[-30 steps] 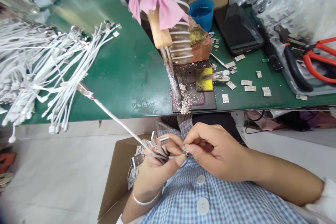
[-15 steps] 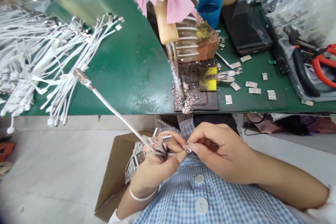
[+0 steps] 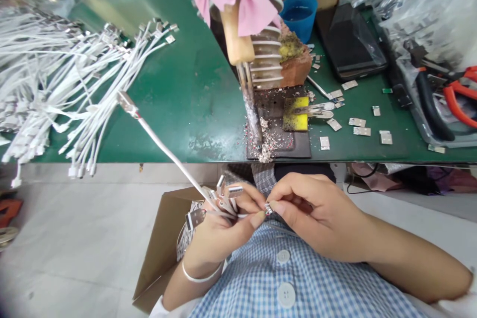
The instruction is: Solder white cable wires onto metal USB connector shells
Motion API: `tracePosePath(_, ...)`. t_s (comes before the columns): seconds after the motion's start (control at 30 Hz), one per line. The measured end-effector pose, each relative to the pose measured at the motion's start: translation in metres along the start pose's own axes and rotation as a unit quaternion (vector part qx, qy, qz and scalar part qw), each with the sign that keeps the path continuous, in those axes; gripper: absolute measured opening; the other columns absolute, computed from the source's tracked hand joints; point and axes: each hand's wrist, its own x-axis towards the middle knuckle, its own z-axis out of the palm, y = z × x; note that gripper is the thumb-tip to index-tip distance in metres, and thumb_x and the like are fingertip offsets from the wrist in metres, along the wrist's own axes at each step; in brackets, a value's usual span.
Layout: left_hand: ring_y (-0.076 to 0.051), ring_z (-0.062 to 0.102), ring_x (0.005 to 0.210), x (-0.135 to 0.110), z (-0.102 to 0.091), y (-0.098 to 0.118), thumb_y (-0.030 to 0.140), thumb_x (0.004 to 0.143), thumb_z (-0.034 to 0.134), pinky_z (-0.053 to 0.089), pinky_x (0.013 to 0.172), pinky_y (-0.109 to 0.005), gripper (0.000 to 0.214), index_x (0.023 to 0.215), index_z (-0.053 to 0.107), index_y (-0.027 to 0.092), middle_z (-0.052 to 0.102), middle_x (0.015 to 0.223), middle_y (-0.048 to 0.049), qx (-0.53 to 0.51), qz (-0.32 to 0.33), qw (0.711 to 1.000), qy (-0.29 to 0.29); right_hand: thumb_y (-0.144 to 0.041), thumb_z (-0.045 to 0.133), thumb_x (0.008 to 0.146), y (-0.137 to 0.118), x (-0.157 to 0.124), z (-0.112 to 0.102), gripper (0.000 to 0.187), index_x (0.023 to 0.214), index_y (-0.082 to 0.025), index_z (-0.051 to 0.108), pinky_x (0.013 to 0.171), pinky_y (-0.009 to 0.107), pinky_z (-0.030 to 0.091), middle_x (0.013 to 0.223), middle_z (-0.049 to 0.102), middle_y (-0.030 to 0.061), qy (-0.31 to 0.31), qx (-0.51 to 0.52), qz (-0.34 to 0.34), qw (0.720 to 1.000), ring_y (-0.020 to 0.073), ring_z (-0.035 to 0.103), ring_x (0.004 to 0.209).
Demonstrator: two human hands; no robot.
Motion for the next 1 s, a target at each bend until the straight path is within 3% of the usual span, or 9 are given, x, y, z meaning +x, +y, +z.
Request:
tracePosePath(0.3, -0.014, 0.064, 0.063, 0.0015, -0.0001, -0.0007, 0.013, 0.076, 0.070, 0.050, 0.053, -0.023, 0.013, 0.064, 0.066, 0.015, 0.073, 0.077, -0.0073, -0.006, 0.010, 1.000, 0.004, -0.017, 0.051, 0.093, 0.0009, 0.0025, -0.0011, 0.014, 0.085, -0.021, 0.062, 0.050, 0.014, 0.045, 0.067, 0.063, -0.0028, -0.003, -0.005, 0.001, 1.000, 0.0067, 0.056, 0.055)
tracePosePath(0.53, -0.013, 0.062, 0.060, 0.0002, 0.0014, -0.0024, 0.014, 0.074, 0.070, 0.048, 0.049, -0.023, 0.011, 0.064, 0.065, 0.016, 0.074, 0.078, -0.0079, -0.015, -0.009, 1.000, 0.020, -0.017, 0.052, 0.092, -0.0017, 0.0034, -0.0018, 0.015, 0.083, -0.020, 0.064, 0.051, 0.017, 0.047, 0.067, 0.064, -0.0013, -0.001, -0.011, 0.001, 1.000, 0.0086, 0.058, 0.056)
tracePosePath(0.9, -0.011, 0.058, 0.057, 0.0053, 0.0037, -0.0017, 0.013, 0.078, 0.066, 0.048, 0.051, -0.023, 0.018, 0.062, 0.060, 0.016, 0.070, 0.071, -0.0050, -0.031, 0.014, 0.999, 0.023, -0.014, 0.052, 0.094, 0.0000, 0.0049, -0.0023, 0.015, 0.088, -0.022, 0.064, 0.053, 0.015, 0.045, 0.070, 0.065, -0.0034, 0.005, -0.012, -0.022, 1.000, 0.0062, 0.058, 0.058)
tracePosePath(1.0, -0.012, 0.060, 0.060, 0.0082, 0.0039, 0.0006, 0.014, 0.079, 0.067, 0.049, 0.055, -0.023, 0.019, 0.062, 0.059, 0.016, 0.070, 0.072, -0.0047, -0.036, 0.015, 0.998, 0.043, -0.028, 0.057, 0.096, 0.0010, 0.0002, -0.0043, 0.012, 0.104, -0.026, 0.065, 0.053, 0.019, 0.046, 0.077, 0.065, -0.0005, 0.013, 0.007, -0.024, 1.000, 0.0099, 0.059, 0.062)
